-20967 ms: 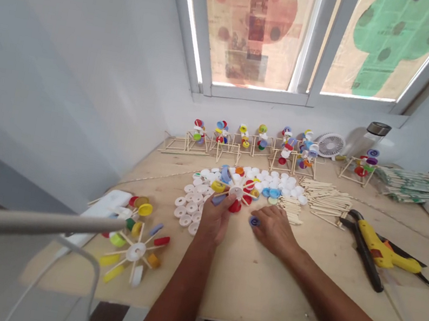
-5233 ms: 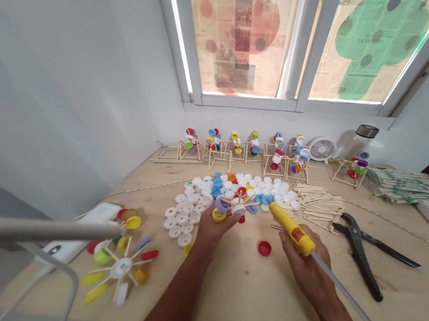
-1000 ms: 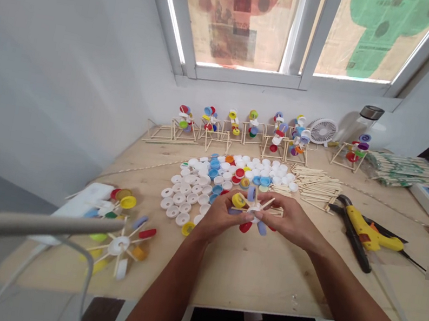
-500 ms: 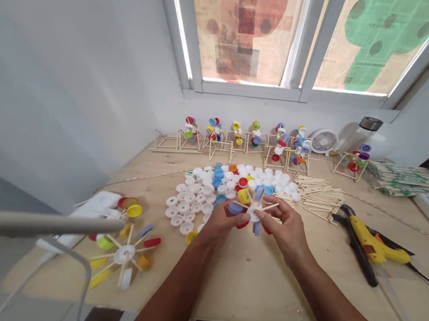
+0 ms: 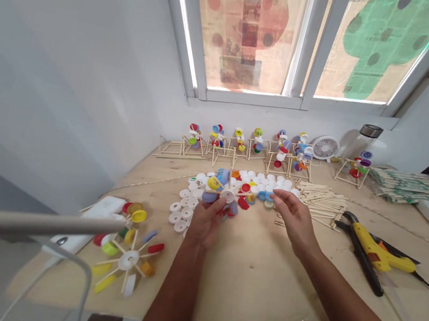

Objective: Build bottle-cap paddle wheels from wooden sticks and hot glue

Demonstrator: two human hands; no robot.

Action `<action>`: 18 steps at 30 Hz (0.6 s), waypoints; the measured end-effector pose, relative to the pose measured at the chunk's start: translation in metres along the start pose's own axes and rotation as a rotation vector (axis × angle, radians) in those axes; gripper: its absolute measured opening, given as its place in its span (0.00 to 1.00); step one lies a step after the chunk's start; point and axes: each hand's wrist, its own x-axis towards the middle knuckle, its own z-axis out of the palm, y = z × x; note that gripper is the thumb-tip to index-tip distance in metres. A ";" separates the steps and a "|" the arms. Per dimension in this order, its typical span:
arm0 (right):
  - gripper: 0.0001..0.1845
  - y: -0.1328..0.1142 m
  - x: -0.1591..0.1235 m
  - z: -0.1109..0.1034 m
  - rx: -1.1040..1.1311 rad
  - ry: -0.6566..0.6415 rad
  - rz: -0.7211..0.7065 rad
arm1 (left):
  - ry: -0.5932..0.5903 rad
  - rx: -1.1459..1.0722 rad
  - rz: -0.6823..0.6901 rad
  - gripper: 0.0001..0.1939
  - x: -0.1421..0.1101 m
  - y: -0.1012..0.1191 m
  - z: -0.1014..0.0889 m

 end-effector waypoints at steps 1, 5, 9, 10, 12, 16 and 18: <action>0.19 0.004 0.006 0.000 -0.130 -0.026 -0.042 | 0.034 -0.032 0.016 0.13 0.002 0.001 -0.001; 0.14 0.019 0.027 0.012 -0.715 -0.140 -0.230 | 0.085 -0.124 0.022 0.12 0.004 0.003 -0.003; 0.12 0.025 0.040 0.033 -0.893 -0.181 -0.270 | 0.075 -0.140 0.013 0.11 0.003 0.000 -0.001; 0.13 0.025 0.042 0.038 -0.931 -0.189 -0.278 | 0.075 -0.137 0.012 0.11 0.003 -0.001 0.000; 0.14 0.024 0.046 0.046 -0.999 -0.202 -0.293 | 0.078 -0.138 0.013 0.12 0.003 -0.002 0.000; 0.15 0.023 0.051 0.056 -1.097 -0.222 -0.310 | 0.091 -0.145 0.017 0.13 0.004 -0.004 0.001; 0.14 0.024 0.052 0.059 -1.124 -0.223 -0.311 | 0.094 -0.147 0.014 0.13 0.004 -0.005 0.001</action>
